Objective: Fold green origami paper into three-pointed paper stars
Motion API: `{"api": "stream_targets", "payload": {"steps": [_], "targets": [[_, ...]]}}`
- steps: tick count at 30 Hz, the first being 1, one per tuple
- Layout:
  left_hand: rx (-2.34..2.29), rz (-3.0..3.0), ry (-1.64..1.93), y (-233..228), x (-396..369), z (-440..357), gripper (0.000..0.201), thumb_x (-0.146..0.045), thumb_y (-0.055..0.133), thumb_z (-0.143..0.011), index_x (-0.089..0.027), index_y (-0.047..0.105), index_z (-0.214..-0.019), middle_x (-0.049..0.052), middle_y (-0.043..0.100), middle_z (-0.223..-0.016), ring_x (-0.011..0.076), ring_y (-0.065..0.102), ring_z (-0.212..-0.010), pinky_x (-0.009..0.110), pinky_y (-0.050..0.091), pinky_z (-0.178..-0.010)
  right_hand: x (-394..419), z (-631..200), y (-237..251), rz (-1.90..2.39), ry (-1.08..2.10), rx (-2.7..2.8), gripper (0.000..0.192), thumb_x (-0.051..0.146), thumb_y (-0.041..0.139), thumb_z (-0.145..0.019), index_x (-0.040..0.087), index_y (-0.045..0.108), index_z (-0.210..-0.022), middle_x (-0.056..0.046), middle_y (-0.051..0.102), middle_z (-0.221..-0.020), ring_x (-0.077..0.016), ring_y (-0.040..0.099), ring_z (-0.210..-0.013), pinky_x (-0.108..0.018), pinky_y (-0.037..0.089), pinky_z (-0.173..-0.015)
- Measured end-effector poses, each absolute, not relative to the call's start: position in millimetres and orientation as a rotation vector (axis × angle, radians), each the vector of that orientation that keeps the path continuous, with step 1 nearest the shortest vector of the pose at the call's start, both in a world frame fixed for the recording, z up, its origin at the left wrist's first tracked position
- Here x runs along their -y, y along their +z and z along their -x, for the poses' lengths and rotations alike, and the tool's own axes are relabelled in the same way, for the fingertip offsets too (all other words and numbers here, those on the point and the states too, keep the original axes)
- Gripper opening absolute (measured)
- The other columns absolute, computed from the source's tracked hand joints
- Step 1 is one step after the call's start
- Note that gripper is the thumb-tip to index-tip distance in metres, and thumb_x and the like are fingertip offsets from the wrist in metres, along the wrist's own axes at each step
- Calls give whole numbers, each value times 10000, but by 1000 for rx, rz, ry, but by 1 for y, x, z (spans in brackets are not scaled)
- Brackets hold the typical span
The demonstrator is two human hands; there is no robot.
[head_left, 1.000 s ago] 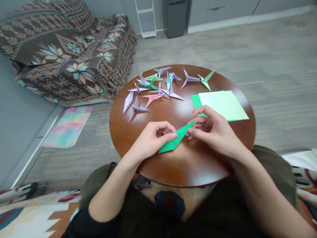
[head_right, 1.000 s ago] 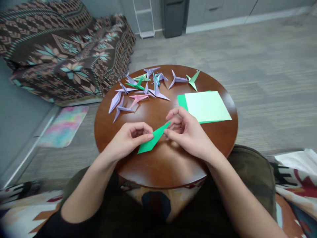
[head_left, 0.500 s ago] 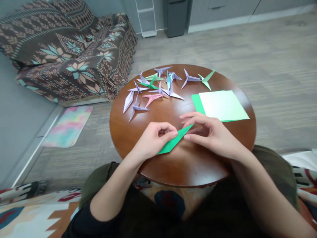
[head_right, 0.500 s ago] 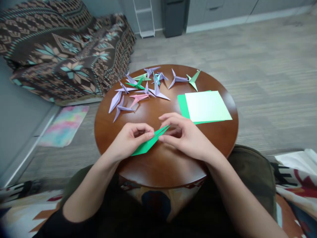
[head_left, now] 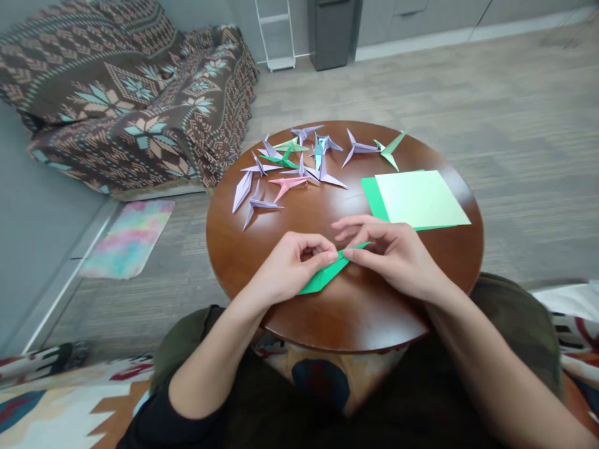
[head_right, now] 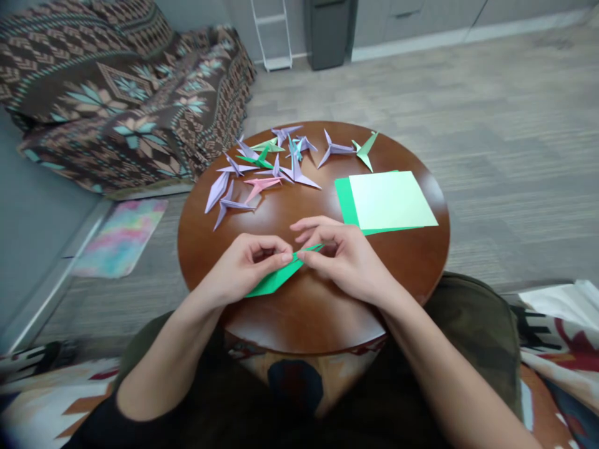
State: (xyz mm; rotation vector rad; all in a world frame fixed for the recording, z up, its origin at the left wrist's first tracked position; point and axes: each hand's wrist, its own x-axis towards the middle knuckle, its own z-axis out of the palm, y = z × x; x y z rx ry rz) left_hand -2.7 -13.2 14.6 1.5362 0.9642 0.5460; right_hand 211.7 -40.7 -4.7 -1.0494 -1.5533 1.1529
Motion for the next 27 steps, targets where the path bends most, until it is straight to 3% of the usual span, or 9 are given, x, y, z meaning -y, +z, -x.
{"api": "stream_targets", "payload": {"steps": [3, 7, 11, 19, 27], "targets": [[-952, -1508, 540, 16, 12, 3, 337, -447, 770, -833, -118, 718, -790, -4, 596, -685, 107, 465, -624, 223, 357, -585, 39, -215, -5, 1051, 1142, 1574, 160, 304, 773, -930, 219, 801, -797, -100, 760, -1329, -251, 763, -1034, -399, 607, -895], [-963, -1479, 542, 17, 13, 4, 343, -458, 782, -824, -126, 709, -777, -8, 593, -678, 106, 466, -615, 225, 359, -583, 37, -217, -6, 1063, 1045, 1591, 237, 311, 700, -989, 224, 799, -792, -98, 800, -1213, -262, 745, -1111, -397, 588, -942], [-973, -1479, 551, 17, 14, 4, 357, -471, 800, -818, -126, 721, -780, -10, 598, -670, 103, 473, -608, 222, 367, -578, 38, -215, -3, 1075, 1109, 1617, 184, 360, 744, -953, 219, 781, -840, -106, 765, -1265, -255, 743, -1065, -357, 596, -846], [-949, -1416, 693, 13, 11, 9, 327, -415, 884, -780, -140, 773, -916, 35, 733, -806, 134, 637, -699, 232, 494, -663, 35, -220, -6, 1066, 1095, 1532, 183, 343, 756, -942, 218, 709, -817, -74, 779, -1016, -232, 718, -981, -326, 570, -813], [-1016, -1521, 789, 11, 12, 8, 290, -405, 891, -788, -137, 790, -831, 48, 771, -762, 151, 685, -679, 236, 540, -644, 38, -220, 0, 1163, 1199, 1677, 234, 428, 730, -954, 215, 754, -860, -71, 794, -960, -236, 700, -890, -331, 549, -769]]}}
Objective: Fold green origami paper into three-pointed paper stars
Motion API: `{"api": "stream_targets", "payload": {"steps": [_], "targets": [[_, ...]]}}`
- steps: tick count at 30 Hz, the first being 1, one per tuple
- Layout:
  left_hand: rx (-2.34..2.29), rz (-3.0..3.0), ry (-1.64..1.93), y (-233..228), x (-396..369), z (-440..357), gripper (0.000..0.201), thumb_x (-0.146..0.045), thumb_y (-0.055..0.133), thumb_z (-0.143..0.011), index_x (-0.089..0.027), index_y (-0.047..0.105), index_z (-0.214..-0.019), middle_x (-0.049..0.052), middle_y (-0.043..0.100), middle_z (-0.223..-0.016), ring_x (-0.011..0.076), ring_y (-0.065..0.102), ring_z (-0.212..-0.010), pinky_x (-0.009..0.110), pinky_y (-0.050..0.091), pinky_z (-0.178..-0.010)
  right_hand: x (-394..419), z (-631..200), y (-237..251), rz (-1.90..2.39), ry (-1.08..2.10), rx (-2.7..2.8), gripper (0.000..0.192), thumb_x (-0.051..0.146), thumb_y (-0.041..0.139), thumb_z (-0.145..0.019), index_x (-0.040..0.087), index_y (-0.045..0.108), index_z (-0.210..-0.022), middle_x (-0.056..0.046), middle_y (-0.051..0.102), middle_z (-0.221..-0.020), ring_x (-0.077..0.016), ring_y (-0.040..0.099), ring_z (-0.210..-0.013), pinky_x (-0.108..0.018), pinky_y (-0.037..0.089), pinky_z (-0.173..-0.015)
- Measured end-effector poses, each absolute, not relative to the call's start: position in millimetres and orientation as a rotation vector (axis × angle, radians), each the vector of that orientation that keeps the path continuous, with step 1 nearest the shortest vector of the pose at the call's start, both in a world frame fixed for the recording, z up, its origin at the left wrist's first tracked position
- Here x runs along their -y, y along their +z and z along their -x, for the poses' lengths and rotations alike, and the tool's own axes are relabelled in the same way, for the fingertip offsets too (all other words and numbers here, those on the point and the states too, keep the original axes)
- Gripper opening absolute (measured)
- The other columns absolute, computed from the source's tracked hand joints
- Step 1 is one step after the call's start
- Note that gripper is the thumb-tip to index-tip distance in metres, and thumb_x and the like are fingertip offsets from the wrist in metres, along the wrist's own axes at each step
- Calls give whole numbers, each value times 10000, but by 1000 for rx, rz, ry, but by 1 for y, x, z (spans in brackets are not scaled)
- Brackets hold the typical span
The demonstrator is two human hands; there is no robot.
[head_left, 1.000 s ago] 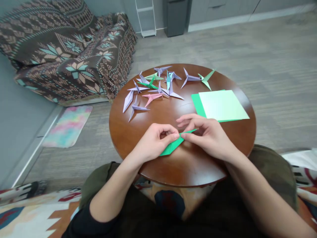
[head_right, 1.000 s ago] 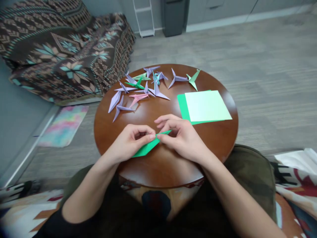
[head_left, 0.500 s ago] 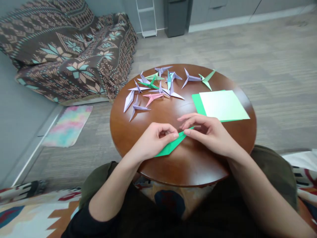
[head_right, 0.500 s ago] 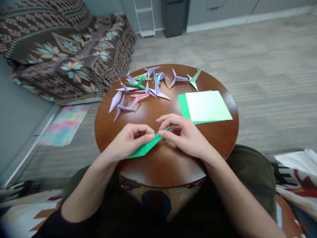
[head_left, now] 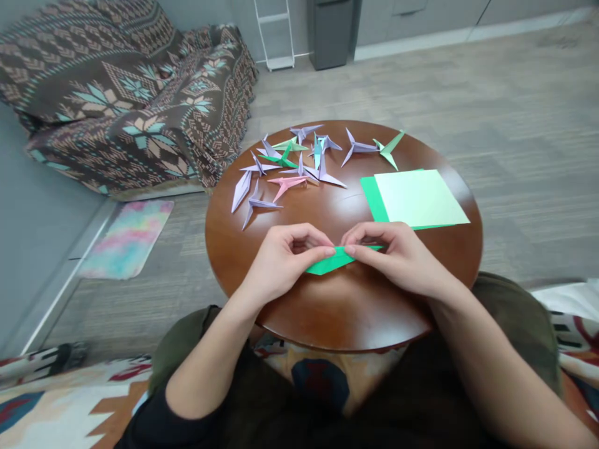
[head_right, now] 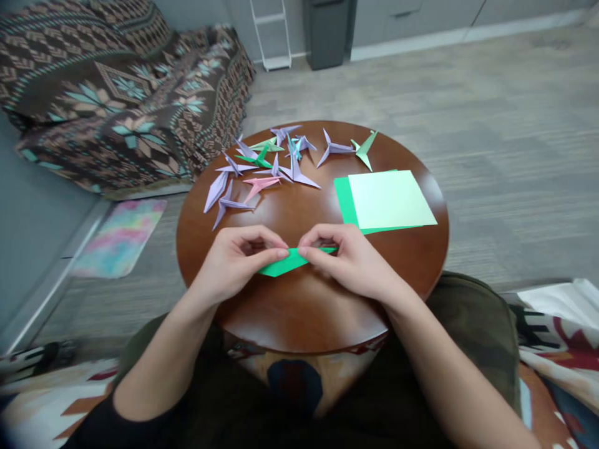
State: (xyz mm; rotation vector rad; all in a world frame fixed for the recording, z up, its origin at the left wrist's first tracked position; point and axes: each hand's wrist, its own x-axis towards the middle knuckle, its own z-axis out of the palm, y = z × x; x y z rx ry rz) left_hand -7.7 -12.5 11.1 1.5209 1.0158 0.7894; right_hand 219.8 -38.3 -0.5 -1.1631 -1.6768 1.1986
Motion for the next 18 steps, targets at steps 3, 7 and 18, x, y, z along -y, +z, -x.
{"api": "stream_targets", "payload": {"steps": [3, 7, 18], "targets": [[-1017, -1541, 850, 11, 12, 7, 281, -406, 893, -785, -143, 811, -840, 59, 792, -793, 165, 705, -710, 248, 560, -674, 39, -219, -1, 1195, 1164, 1687, 238, 420, 727, -952, 213, 774, -845, -57, 790, -889, -222, 694, -822, -313, 534, -719], [-1049, -1514, 899, 11, 12, 8, 278, -405, 897, -776, -147, 817, -840, 59, 801, -794, 175, 718, -704, 260, 576, -681, 40, -218, -1, 1202, 1162, 1626, 200, 367, 727, -934, 206, 771, -823, -60, 784, -869, -220, 689, -787, -300, 514, -649], [-1061, -1592, 872, 9, 24, -4, 156, -289, 831, -834, -136, 808, -814, 51, 801, -773, 156, 707, -688, 237, 554, -665, 44, -206, -2, 1180, 1240, 1634, 84, 216, 680, -880, 186, 721, -813, -33, 738, -788, -185, 634, -744, -290, 465, -660]]}}
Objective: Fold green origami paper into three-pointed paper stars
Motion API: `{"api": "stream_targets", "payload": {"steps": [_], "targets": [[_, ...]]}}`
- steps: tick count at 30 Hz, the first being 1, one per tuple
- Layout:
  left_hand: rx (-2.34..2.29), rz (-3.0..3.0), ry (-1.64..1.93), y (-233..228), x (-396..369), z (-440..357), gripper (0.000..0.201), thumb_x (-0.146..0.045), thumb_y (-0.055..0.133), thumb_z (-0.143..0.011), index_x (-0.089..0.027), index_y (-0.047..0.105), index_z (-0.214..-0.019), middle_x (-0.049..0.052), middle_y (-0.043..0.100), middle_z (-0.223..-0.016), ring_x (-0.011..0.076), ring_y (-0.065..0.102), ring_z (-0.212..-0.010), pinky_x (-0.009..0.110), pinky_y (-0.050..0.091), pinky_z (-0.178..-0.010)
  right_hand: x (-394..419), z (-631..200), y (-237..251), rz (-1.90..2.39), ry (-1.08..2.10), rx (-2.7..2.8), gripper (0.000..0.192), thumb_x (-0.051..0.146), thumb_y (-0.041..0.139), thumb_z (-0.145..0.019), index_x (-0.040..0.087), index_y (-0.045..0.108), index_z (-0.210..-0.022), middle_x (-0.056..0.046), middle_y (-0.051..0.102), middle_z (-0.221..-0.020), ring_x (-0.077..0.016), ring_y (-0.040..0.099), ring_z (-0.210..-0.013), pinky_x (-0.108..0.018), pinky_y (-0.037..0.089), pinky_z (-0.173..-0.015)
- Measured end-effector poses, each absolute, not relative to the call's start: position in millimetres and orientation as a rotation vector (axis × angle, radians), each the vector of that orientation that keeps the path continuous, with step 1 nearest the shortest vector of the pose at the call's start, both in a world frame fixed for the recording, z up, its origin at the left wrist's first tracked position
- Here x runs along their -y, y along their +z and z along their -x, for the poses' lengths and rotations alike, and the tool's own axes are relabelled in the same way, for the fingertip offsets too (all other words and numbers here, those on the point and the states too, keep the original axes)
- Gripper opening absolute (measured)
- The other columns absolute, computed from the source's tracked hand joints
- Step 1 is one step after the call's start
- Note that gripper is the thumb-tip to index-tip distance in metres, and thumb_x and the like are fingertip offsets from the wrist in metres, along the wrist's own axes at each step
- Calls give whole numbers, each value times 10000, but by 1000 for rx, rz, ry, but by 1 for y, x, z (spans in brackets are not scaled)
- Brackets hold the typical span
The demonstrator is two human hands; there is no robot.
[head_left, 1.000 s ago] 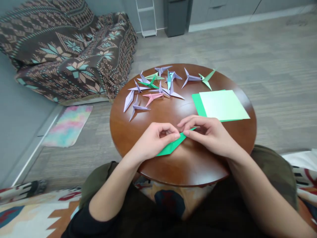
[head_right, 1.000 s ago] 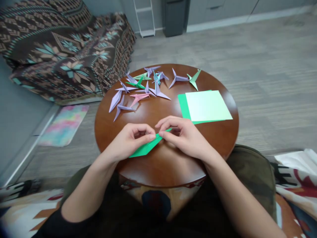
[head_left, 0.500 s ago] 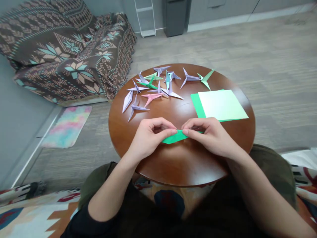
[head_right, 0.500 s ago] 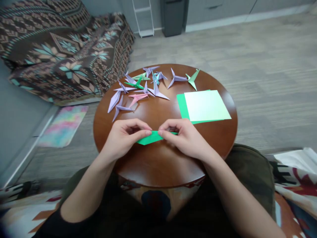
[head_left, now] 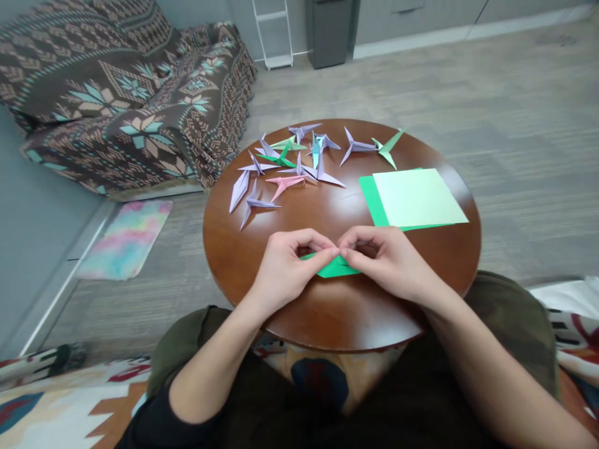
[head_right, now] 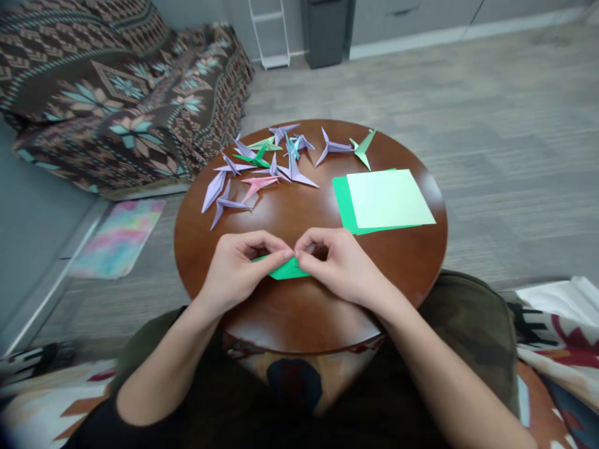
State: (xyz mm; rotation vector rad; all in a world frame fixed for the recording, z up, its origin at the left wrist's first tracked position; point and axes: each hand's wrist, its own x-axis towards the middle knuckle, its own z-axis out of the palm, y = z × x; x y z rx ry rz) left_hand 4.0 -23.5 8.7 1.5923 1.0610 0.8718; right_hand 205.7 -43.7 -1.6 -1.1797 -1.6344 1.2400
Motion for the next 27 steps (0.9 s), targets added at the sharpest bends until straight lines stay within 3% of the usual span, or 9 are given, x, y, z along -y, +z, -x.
{"api": "stream_targets", "payload": {"steps": [14, 19, 27], "targets": [[-1040, -1623, 953, 10, 17, 4, 126, -261, 839, -823, -149, 794, -786, 32, 780, -737, 138, 682, -647, 223, 538, -627, 41, -217, -6, 1196, 1289, 1637, 88, 136, 633, -823, 199, 675, -776, 3, 670, -756, -152, 565, -708, -269, 406, -638], [-1031, -1632, 950, 10, 15, 5, 135, -264, 822, -836, -154, 767, -781, 26, 766, -738, 135, 673, -654, 220, 526, -627, 39, -220, -6, 1153, 1266, 1701, 85, 237, 675, -898, 201, 713, -830, -25, 727, -827, -186, 620, -766, -294, 451, -691], [-1013, -1910, 839, 9, 21, -1, 22, -171, 743, -831, -160, 752, -814, 8, 715, -762, 134, 631, -703, 245, 476, -670, 42, -211, -4, 1056, 980, 1869, 94, 150, 648, -908, 183, 715, -851, -36, 743, -874, -194, 670, -802, -308, 483, -741]]}}
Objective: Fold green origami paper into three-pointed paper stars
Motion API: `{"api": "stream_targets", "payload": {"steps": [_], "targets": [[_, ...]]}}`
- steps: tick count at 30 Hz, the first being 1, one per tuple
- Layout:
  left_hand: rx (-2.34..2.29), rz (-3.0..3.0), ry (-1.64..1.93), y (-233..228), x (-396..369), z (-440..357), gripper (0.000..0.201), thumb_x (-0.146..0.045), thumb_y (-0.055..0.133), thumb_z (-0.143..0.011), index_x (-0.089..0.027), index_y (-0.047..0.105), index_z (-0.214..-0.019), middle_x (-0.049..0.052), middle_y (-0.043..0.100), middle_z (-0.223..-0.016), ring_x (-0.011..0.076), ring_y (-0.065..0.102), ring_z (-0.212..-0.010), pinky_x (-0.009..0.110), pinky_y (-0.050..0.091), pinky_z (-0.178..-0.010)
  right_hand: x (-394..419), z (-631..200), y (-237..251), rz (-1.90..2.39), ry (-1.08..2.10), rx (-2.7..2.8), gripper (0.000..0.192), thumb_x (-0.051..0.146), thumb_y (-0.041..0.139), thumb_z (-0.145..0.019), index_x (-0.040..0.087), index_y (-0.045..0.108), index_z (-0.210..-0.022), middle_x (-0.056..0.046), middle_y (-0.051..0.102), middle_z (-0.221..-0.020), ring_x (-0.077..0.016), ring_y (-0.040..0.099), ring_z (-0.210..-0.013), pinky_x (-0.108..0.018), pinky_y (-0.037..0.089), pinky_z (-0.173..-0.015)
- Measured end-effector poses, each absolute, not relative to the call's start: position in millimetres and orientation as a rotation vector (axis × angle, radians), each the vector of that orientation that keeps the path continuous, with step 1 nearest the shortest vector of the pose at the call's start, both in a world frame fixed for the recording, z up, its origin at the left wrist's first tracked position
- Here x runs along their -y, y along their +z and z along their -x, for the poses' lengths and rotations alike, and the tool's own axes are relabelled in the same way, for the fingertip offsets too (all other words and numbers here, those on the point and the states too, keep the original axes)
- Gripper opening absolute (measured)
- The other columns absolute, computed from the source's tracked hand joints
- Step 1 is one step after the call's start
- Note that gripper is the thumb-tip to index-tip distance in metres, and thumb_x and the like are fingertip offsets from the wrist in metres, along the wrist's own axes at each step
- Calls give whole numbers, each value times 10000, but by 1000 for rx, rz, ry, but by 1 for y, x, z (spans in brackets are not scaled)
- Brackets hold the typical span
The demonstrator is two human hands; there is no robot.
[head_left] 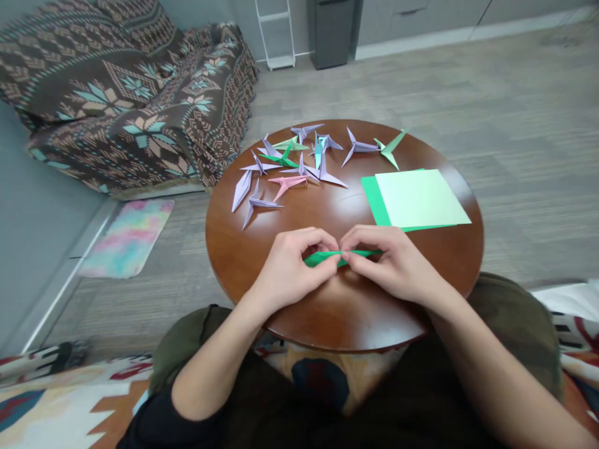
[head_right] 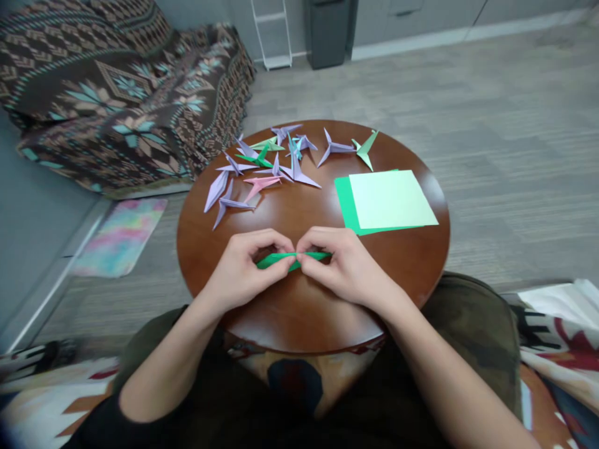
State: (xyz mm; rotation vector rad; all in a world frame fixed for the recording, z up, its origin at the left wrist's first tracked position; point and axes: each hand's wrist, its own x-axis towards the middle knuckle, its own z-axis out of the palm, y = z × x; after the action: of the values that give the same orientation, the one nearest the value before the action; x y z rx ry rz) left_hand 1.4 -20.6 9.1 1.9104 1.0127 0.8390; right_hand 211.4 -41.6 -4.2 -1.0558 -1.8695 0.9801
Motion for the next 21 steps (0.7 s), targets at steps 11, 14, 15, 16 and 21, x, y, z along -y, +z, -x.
{"api": "stream_targets", "payload": {"steps": [11, 14, 15, 16, 21], "targets": [[-949, -1883, 740, 11, 16, 5, 91, -209, 773, -825, -168, 794, -746, 20, 757, -750, 141, 659, -680, 256, 487, -660, 43, -209, -3, 990, 1048, 1899, 145, 77, 647, -864, 176, 715, -784, -31, 747, -828, -170, 654, -739, -294, 469, -708], [-958, -1882, 727, 13, 14, 8, 83, -202, 762, -811, -172, 799, -744, 21, 764, -747, 145, 660, -673, 261, 484, -657, 43, -211, -2, 990, 1070, 1882, 147, 77, 645, -856, 182, 712, -778, -25, 744, -829, -170, 651, -741, -295, 471, -712], [-980, -1885, 744, 14, 12, 11, 77, -182, 749, -797, -174, 795, -736, 19, 761, -740, 146, 656, -668, 263, 481, -654, 42, -214, -2, 995, 1066, 1871, 149, 76, 647, -848, 185, 706, -767, -22, 740, -824, -169, 647, -739, -294, 470, -710], [-1020, -1884, 784, 14, 8, 15, 78, -163, 732, -779, -175, 785, -723, 15, 753, -727, 146, 647, -659, 265, 476, -648, 42, -216, -2, 1004, 1055, 1848, 151, 75, 651, -840, 190, 698, -753, -17, 736, -816, -168, 644, -740, -293, 469, -708], [-1173, -1619, 1194, 4, -5, 27, 141, -224, 647, -812, -180, 717, -697, 27, 705, -724, 171, 645, -722, 282, 515, -701, 37, -223, -4, 1116, 946, 1475, 130, 180, 729, -855, 210, 714, -730, -9, 747, -793, -169, 654, -746, -285, 487, -700]]}}
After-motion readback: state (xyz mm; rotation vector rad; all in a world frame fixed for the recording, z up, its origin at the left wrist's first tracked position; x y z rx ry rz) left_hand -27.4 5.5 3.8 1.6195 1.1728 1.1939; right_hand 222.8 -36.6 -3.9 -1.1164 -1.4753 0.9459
